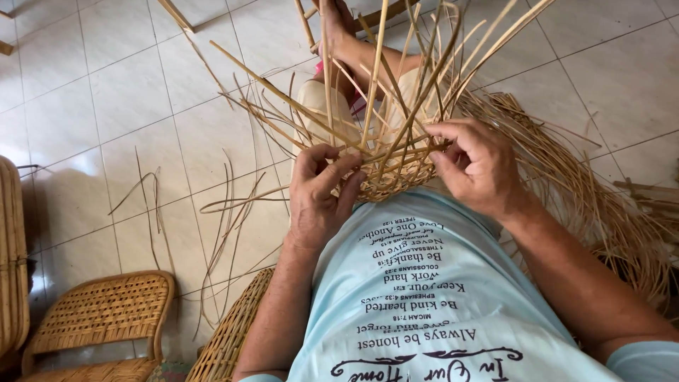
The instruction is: Weaving a basket using dried plant fibers, tucking and pulling strands to form the structure.
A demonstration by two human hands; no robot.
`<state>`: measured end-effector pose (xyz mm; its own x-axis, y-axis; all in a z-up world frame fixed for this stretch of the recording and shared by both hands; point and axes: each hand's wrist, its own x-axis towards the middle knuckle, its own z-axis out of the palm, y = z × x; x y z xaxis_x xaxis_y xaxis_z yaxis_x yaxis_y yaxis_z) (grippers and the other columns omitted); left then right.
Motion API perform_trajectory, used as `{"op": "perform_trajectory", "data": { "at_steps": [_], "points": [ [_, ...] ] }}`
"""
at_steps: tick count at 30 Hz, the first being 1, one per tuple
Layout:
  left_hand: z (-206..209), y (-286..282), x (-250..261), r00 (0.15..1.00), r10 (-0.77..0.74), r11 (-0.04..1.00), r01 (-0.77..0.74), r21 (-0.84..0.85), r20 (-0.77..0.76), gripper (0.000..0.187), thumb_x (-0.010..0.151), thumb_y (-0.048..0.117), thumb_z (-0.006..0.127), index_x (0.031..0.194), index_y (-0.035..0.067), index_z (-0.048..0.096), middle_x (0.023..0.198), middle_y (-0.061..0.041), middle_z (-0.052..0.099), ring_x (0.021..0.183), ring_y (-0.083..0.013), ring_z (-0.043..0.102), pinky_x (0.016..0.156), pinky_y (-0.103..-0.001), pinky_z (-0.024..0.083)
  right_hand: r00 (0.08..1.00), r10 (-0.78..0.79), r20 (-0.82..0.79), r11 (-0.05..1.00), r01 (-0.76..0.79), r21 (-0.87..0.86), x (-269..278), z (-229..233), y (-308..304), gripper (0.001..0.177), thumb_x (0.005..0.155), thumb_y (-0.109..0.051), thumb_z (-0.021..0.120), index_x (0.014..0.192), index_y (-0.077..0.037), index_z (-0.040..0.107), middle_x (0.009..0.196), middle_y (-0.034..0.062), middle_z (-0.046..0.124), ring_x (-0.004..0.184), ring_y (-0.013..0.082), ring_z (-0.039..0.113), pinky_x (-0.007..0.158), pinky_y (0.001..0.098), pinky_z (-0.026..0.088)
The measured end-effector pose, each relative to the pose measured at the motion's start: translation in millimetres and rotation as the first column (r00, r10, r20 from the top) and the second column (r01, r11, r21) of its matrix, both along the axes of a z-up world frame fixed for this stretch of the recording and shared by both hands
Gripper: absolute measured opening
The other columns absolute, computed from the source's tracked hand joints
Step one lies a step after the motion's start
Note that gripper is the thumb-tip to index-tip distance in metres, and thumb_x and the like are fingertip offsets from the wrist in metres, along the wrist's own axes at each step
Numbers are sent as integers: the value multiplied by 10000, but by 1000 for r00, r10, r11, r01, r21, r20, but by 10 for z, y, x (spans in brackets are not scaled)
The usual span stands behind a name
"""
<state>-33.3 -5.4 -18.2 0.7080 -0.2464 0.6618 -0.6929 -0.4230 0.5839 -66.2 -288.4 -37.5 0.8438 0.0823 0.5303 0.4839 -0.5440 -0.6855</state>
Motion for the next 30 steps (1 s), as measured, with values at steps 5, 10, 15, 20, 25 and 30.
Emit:
{"op": "perform_trajectory", "data": {
  "at_steps": [5, 10, 15, 20, 25, 30],
  "points": [
    [68, -9, -23, 1000, -1, 1000, 1, 8, 11, 262, 921, 243, 824, 1175, 192, 783, 1111, -103, 615, 793, -243, 643, 709, -363, 587, 995, -36, 91, 988, 49, -146, -29, 102, 131, 365, 942, -148, 778, 1298, -79, 734, 1148, 150, 651, 658, 220, 660, 523, 346, 562],
    [-50, 10, -2, 999, 7, 999, -8, 34, 44, 282, 930, 263, 812, 1202, 208, 764, 1100, -73, 623, 852, -243, 650, 774, -383, 583, 991, -41, 128, 987, 60, -146, -14, 163, 207, 350, 928, -156, 803, 1260, -63, 743, 1146, 152, 651, 691, 238, 676, 568, 367, 581],
    [95, -25, -41, 992, -16, 969, -15, 245, 122, 331, 1023, 202, 651, 1328, 304, 727, 1174, -129, 579, 868, -234, 577, 765, -387, 579, 993, -44, 113, 989, 59, -139, -29, 234, 273, 311, 950, -138, 791, 1241, -41, 739, 1170, 172, 662, 764, 284, 711, 610, 399, 595],
    [140, -56, -37, 991, -3, 939, -42, 340, 131, 359, 1021, 199, 626, 1354, 306, 705, 1166, -104, 553, 883, -257, 562, 763, -415, 572, 995, -39, 91, 986, 53, -160, -29, 231, 275, 316, 953, -133, 779, 1259, -61, 749, 1194, 185, 656, 844, 337, 723, 680, 443, 608],
    [172, -69, -44, 999, -34, 954, 25, 298, 25, 388, 985, 143, 593, 1315, 300, 723, 1010, -40, 553, 895, -261, 582, 780, -417, 569, 997, -40, 66, 988, 49, -144, -53, 325, 320, 303, 962, -135, 773, 1257, -70, 752, 1175, 177, 651, 865, 358, 716, 701, 458, 597],
    [120, -67, -40, 998, -54, 962, 56, 266, -12, 384, 957, 142, 596, 1268, 310, 746, 952, -14, 569, 907, -256, 579, 835, -404, 560, 999, -27, 47, 988, 34, -153, -82, 265, 291, 296, 968, -142, 767, 1253, -63, 753, 1154, 180, 650, 914, 360, 721, 739, 458, 603]
  ]
}}
